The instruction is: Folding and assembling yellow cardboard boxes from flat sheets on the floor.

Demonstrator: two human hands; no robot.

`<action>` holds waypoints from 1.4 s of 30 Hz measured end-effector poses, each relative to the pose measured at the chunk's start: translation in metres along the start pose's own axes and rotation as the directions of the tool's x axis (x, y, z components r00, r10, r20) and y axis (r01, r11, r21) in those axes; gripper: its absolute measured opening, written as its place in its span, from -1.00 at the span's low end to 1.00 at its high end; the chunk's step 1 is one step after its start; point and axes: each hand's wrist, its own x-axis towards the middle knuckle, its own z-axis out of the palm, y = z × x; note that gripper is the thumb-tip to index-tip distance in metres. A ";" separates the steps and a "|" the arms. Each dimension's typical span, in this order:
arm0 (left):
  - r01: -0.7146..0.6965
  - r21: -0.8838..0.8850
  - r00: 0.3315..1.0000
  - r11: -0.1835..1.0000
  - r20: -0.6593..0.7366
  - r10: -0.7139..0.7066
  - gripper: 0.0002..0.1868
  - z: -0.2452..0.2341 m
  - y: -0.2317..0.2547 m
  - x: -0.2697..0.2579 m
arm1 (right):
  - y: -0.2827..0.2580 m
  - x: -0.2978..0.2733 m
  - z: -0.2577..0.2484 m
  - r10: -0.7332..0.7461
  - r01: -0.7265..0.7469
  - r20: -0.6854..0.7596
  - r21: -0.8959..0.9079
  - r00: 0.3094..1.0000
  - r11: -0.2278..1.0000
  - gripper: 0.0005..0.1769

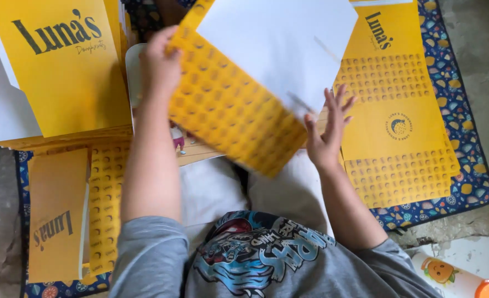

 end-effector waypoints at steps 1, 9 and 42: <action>0.000 0.002 1.000 1.000 0.008 0.000 -0.54 -0.011 -0.004 0.000 | -0.001 0.001 -0.006 0.008 -0.008 -0.003 -0.001 1.000 1.000 -0.37; -0.326 0.672 0.936 0.665 0.130 0.327 -0.92 -0.030 -0.057 -0.006 | -0.009 0.013 0.002 -0.093 0.094 0.017 -0.067 0.995 0.993 -0.49; -0.296 0.633 0.901 0.716 0.433 -0.011 -0.40 0.027 -0.032 -0.092 | -0.054 0.060 0.103 0.135 0.329 0.582 -0.618 0.802 0.714 -0.12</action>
